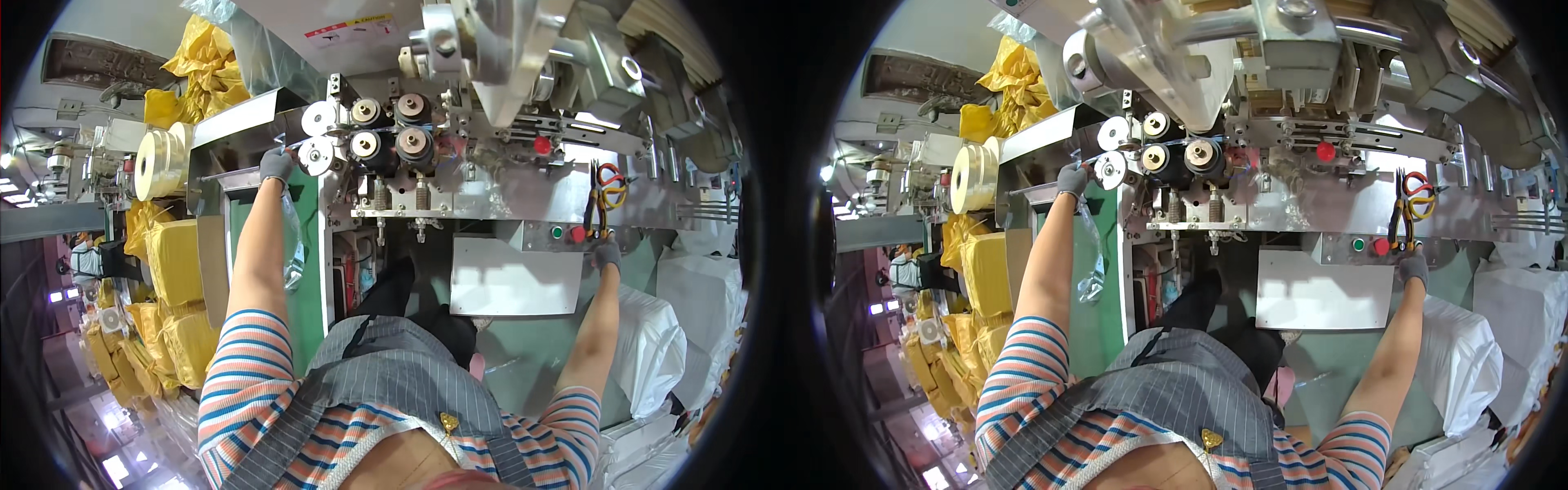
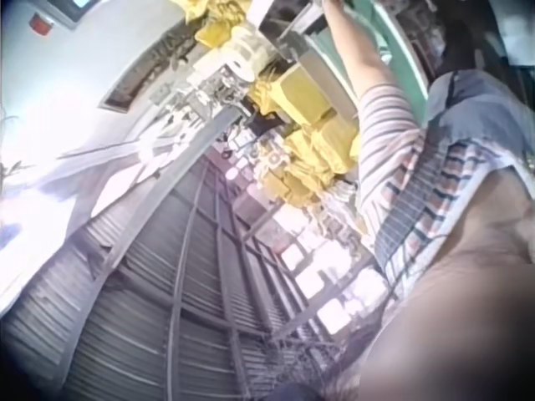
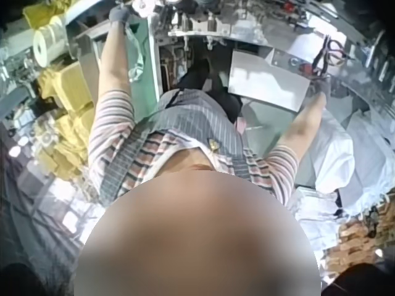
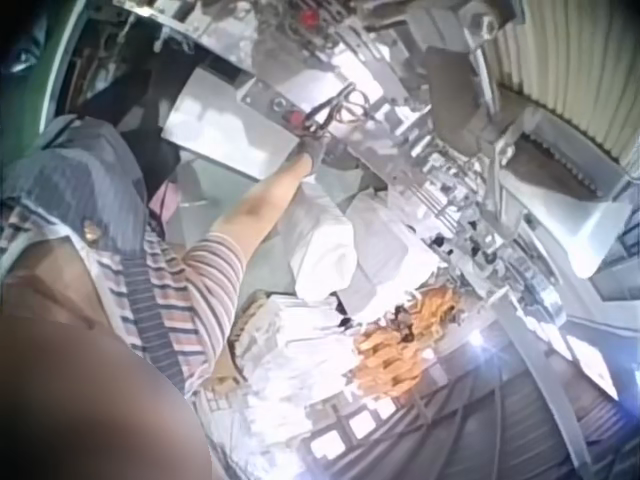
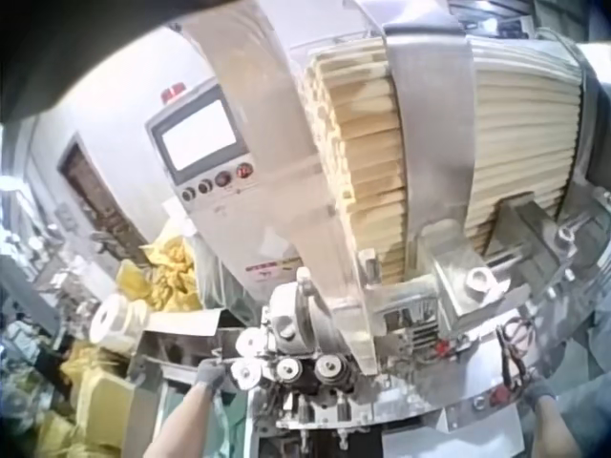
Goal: Operating an automated machine to package wooden sticks or straws, including feeding materials and monitoring the conveyor.
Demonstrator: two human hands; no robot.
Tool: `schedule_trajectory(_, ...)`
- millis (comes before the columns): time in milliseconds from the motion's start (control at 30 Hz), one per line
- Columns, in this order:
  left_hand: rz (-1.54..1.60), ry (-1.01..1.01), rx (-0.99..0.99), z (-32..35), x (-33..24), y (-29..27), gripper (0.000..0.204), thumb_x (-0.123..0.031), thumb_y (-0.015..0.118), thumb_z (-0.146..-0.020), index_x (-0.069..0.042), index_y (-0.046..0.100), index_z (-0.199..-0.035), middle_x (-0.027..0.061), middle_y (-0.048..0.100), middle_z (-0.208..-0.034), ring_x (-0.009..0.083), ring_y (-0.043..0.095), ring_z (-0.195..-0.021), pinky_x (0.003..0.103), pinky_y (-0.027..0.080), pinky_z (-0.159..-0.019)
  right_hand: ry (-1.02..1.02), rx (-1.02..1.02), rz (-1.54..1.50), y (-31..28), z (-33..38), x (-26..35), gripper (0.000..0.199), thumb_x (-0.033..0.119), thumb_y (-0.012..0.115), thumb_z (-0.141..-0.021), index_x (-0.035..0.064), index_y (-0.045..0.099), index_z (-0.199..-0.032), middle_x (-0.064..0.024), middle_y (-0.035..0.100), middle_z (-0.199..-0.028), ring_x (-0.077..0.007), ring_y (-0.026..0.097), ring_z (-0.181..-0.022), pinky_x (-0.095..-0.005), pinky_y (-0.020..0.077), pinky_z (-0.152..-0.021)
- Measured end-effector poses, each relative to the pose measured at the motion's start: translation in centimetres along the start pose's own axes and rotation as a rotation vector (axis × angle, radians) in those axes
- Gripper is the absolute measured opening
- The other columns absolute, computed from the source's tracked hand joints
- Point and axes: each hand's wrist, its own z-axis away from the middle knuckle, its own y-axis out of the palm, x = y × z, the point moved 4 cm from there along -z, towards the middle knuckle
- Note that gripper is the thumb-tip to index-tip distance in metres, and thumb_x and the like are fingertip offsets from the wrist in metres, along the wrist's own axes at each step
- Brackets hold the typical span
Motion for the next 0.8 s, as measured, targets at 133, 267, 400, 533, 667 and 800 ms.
schedule_trajectory(133,-0.253,0.084,-0.071,0.5,-0.3,-1.0,0.028,-0.03,0.054,-0.09,-0.007,0.069,-0.091,0.015,0.067,-0.082,0.0295,0.064,-0.077,0.04,0.048,-0.07,-0.069,-0.018,-0.042,-0.2,0.8,1.0,0.065,0.004,0.042,-0.081,0.0074,0.03,-0.145,-0.0235,0.065,-0.091,-0.0323,0.067,-0.066,-0.0403,0.052,-0.054)
schedule_trajectory(267,-0.282,0.313,-0.224,2.7,-3.3,-3.1,0.032,-0.031,0.049,-0.092,-0.01,0.066,-0.109,0.0191,0.066,-0.1,0.0385,0.062,-0.096,0.046,0.049,-0.082,-0.064,0.016,-0.079,0.1,-0.2,0.2,0.066,0.004,0.043,-0.08,0.0073,0.03,-0.145,-0.0225,0.065,-0.089,-0.0294,0.066,-0.062,-0.038,0.0519,-0.051)
schedule_trajectory(400,-0.118,0.464,-0.34,7.0,-8.0,-5.1,0.024,-0.02,0.05,-0.094,-0.008,0.065,-0.109,0.0168,0.067,-0.103,0.0357,0.063,-0.097,0.04,0.051,-0.083,-0.074,0.022,-0.122,0.4,-1.2,-0.7,0.067,0.004,0.043,-0.08,0.0083,0.029,-0.146,-0.0188,0.065,-0.084,-0.0258,0.063,-0.053,-0.0353,0.0512,-0.048)
schedule_trajectory(533,-0.159,0.928,-0.196,13.4,-15.2,-1.8,0.018,-0.012,0.058,-0.091,-0.003,0.067,-0.104,0.0174,0.067,-0.093,0.0302,0.066,-0.081,0.034,0.051,-0.078,-0.109,0.01,-0.164,1.0,-1.5,-1.2,0.071,0.003,0.046,-0.08,0.01,0.025,-0.148,-0.0135,0.062,-0.073,-0.0222,0.058,-0.047,-0.0338,0.0491,-0.045)
schedule_trajectory(667,-0.045,0.883,-0.069,13.8,-22.2,1.7,0.02,-0.02,0.065,-0.086,-0.002,0.067,-0.096,0.0169,0.065,-0.089,0.0346,0.061,-0.076,0.036,0.05,-0.073,-0.098,0.056,-0.297,1.1,-0.8,-1.6,0.076,0.005,0.051,-0.079,0.0132,0.025,-0.149,-0.0106,0.059,-0.066,-0.0193,0.056,-0.045,-0.0331,0.0471,-0.043)
schedule_trajectory(800,-0.28,1.101,-0.061,12.7,-28.1,6.9,0.011,-0.021,0.067,-0.081,-0.018,0.073,-0.089,0.0064,0.066,-0.101,0.0269,0.065,-0.088,0.035,0.052,-0.075,-0.086,0.021,-0.306,0.6,0.3,-0.9,0.076,0.009,0.054,-0.079,0.0165,0.026,-0.149,-0.0094,0.057,-0.064,-0.0186,0.056,-0.045,-0.0334,0.0469,-0.042)
